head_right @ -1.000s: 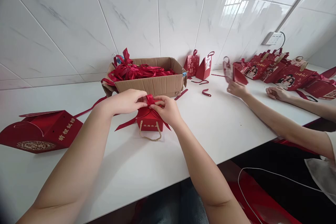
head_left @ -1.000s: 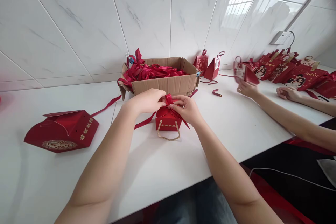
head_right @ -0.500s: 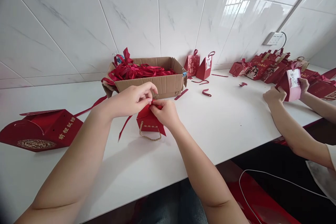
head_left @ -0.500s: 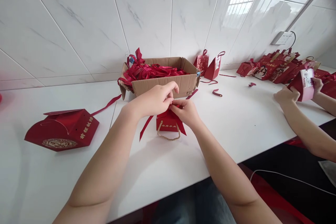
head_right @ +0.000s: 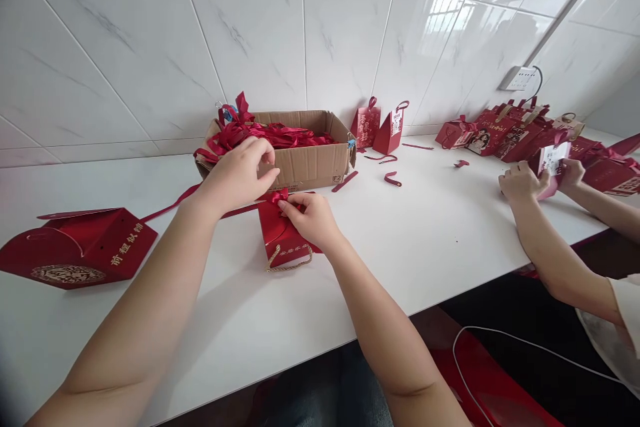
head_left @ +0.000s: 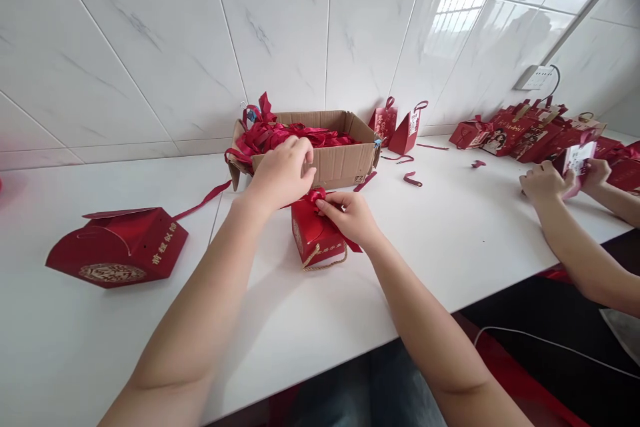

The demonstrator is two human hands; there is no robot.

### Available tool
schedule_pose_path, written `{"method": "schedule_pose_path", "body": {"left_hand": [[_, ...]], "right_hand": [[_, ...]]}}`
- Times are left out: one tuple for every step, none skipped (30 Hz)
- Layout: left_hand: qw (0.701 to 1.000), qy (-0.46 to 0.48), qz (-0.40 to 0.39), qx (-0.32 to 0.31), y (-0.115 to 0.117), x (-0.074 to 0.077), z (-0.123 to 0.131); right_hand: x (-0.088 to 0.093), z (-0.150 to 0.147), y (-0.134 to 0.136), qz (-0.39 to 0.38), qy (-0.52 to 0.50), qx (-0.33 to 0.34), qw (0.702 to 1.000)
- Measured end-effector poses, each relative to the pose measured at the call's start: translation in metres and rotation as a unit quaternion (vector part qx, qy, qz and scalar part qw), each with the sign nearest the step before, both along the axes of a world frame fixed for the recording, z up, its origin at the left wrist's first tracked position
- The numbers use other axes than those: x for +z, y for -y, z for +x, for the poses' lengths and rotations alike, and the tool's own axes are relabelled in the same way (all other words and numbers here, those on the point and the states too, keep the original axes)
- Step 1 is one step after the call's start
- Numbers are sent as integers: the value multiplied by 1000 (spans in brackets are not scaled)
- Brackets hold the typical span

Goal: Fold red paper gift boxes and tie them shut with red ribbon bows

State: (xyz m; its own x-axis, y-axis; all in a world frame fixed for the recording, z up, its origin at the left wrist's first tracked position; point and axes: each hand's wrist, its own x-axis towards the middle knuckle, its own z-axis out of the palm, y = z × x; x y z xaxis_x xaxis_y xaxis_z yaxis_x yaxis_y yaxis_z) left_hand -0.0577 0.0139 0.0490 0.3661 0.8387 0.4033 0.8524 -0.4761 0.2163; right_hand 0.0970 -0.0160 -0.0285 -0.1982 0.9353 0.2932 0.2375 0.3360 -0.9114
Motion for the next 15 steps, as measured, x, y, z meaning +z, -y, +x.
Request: {"method": "schedule_pose_path", "body": {"left_hand": [[998, 5, -66, 1, 0, 1, -3], [990, 2, -141, -4, 0, 2, -6], [978, -9, -209, -10, 0, 2, -8], [966, -25, -257, -15, 0, 3, -10], [958, -38, -285, -21, 1, 4, -11], [955, -43, -292, -30, 1, 4, -12], [956, -39, -287, -40, 1, 4, -11], [959, -30, -277, -50, 0, 4, -11], [961, -16, -269, -60, 0, 4, -11], [961, 1, -266, -70, -1, 3, -10], [960, 19, -267, -81, -2, 2, -10], [957, 36, -272, -94, -3, 1, -10], [953, 50, -279, -108, -5, 0, -11], [948, 58, -286, -123, -6, -1, -11], [946, 62, -290, -134, -7, -3, -11]], "right_hand": [[-1, -1, 0, -3, -7, -5, 1000], [-1, -1, -1, -5, -12, -11, 1000], [-2, -2, -1, -6, -15, -14, 1000], [-2, -2, -1, -5, -17, -18, 1000], [-2, -2, -1, -3, -19, -21, 1000], [-2, -3, -1, -2, -19, -25, 1000], [-3, -2, -1, -1, -20, -29, 999], [-3, -2, -1, -2, -22, -32, 999], [-2, -2, -1, -4, -25, -35, 999], [-2, -2, -1, -7, -28, -37, 999], [-2, -2, -1, -8, -30, -36, 999], [-2, -1, -1, -9, -32, -34, 999], [-2, -1, -1, -9, -31, -30, 999], [-2, -1, -1, -9, -30, -26, 999], [-3, -1, -1, -10, -30, -22, 999]]}}
